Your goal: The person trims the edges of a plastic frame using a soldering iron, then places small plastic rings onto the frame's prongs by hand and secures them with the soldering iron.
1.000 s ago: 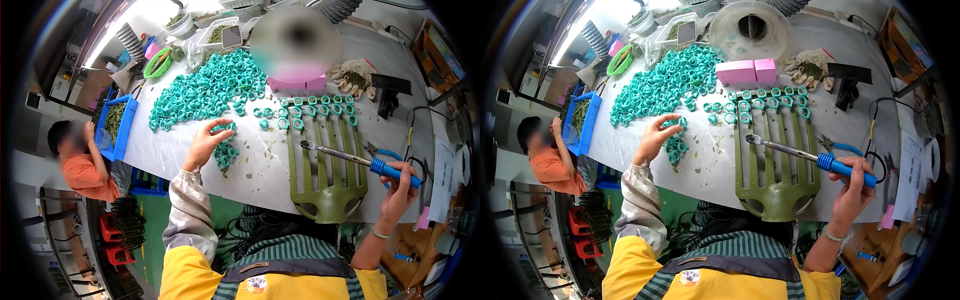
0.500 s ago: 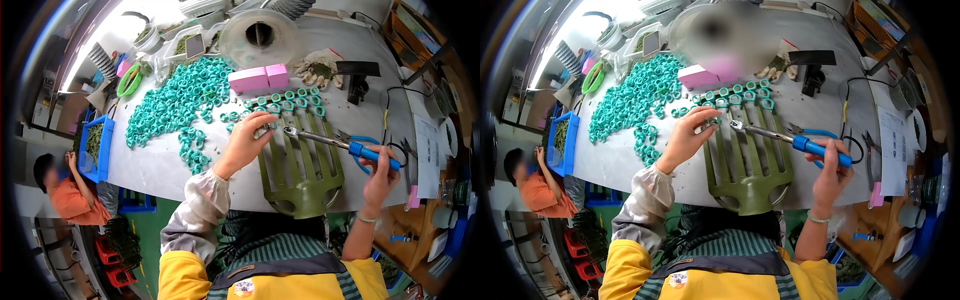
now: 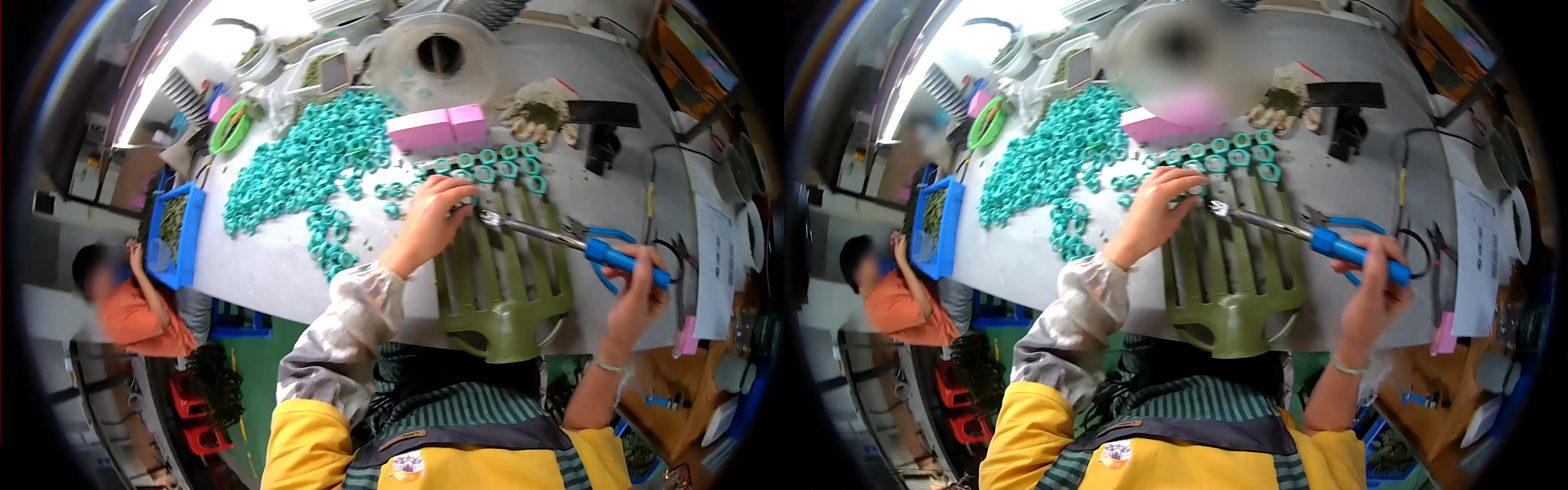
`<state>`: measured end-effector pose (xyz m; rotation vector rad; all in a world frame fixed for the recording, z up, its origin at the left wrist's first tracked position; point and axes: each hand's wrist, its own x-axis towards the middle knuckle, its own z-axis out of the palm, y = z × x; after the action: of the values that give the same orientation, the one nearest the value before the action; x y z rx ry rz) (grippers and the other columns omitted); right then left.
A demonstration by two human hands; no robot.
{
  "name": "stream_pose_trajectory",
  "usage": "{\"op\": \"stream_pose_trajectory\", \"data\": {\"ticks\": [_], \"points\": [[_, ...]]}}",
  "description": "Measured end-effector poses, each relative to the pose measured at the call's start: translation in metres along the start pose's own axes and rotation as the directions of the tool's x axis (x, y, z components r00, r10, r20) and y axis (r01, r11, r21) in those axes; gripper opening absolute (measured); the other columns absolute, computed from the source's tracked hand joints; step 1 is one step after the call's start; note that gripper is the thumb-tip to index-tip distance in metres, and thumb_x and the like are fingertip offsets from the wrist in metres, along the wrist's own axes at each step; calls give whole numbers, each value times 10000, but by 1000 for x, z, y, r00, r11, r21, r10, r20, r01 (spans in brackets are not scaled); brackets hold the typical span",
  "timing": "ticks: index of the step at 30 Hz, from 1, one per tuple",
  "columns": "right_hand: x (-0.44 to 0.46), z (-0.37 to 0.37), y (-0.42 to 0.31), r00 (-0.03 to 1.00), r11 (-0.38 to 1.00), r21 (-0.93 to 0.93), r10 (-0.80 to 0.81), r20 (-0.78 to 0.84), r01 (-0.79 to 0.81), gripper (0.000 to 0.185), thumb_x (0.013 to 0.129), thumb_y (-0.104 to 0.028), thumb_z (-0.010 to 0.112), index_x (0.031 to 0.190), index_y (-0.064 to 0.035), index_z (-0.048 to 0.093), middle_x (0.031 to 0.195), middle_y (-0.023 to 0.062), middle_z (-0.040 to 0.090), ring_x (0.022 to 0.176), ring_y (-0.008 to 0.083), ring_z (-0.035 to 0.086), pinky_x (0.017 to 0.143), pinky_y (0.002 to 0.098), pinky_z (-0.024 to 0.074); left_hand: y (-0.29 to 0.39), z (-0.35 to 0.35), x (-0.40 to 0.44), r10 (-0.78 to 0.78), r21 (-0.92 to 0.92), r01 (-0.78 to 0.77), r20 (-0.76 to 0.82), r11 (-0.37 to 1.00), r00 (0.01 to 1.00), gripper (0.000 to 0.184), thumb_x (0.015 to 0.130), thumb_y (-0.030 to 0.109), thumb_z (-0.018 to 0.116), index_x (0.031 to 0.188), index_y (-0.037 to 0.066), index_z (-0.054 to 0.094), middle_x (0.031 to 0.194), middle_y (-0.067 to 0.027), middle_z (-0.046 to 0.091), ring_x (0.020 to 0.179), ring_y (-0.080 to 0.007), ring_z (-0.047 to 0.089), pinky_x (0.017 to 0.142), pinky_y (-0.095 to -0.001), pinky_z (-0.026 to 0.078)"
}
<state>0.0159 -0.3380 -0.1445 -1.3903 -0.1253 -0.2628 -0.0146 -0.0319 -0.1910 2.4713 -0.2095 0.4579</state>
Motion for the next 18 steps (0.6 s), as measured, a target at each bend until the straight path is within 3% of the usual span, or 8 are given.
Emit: {"op": "stream_pose_trajectory", "data": {"ticks": [2, 3, 5, 8, 10, 12, 15, 18], "points": [[1, -4, -2, 1000, 1000, 4, 11, -8, -11, 246, 965, -172, 598, 841, 31, 660, 846, 81, 675, 582, 138, 637, 524, 251, 536, -2, -8, 0, 52, -70, -59, -95, 996, 994, 325, 827, 31, 724, 1147, 63, 680, 1164, -111, 652, 1062, -301, 600, 919, -391, 490], [2, -7, -2, 1000, 1000, 14, 23, -12, -22, 253, 963, -178, 599, 829, 29, 658, 842, 83, 674, 572, 138, 631, 514, 245, 530, -2, -23, -1, -36, -186, 15, -109, 982, 993, 297, 850, 21, 707, 1143, 59, 676, 1135, -103, 641, 1024, -258, 615, 884, -353, 503], [1, -7, -4, 999, 1000, 13, 27, -40, -27, 269, 961, -194, 597, 807, 21, 647, 829, 87, 672, 548, 140, 617, 492, 236, 515, -23, -59, -14, -220, -190, 186, -180, 964, 959, 188, 848, -15, 681, 1031, 26, 669, 1068, -89, 645, 961, -205, 633, 842, -329, 507], [0, -11, -2, 999, 999, 26, 21, -27, -21, 264, 962, -195, 595, 815, 18, 646, 830, 85, 671, 547, 138, 612, 489, 235, 512, -58, -108, -63, -244, 412, 263, -97, 873, 965, 205, 776, -4, 674, 952, 101, 685, 1014, -113, 595, 992, -321, 554, 879, -410, 456], [-1, -11, -3, 1000, 999, 29, 16, -9, -15, 264, 963, -198, 595, 819, 18, 645, 829, 86, 671, 546, 138, 610, 492, 236, 513, -66, -118, -87, -397, 538, 407, -141, 739, 907, 152, 822, 172, 730, 944, 94, 684, 938, -120, 552, 947, -325, 526, 865, -416, 440], [-1, -10, -3, 1000, 999, 29, 13, 0, -13, 265, 965, -202, 596, 823, 17, 645, 829, 87, 672, 546, 138, 609, 494, 237, 513, -78, -112, -101, -372, 611, 475, -299, 633, 879, 143, 838, 189, 738, 930, 92, 689, 853, -126, 602, 807, -326, 570, 727, -411, 476], [-3, -7, -4, 1000, 1000, 25, 14, 6, -14, 269, 967, -207, 597, 827, 17, 646, 829, 87, 674, 546, 139, 610, 499, 239, 514, -83, -110, -100, -715, 258, 715, -113, 650, 690, 200, 888, 235, 721, 957, 50, 690, 777, -88, 658, 652, -219, 596, 611, -348, 474], [-5, -6, -8, 1000, 1000, 16, 15, 0, -15, 270, 968, -208, 598, 828, 18, 647, 833, 89, 677, 546, 139, 611, 503, 242, 517, -78, -105, -98, -735, -296, 700, -9, 650, 678, 247, 931, 251, 693, 965, 7, 683, 758, -34, 693, 605, -99, 588, 563, -273, 455]]}}
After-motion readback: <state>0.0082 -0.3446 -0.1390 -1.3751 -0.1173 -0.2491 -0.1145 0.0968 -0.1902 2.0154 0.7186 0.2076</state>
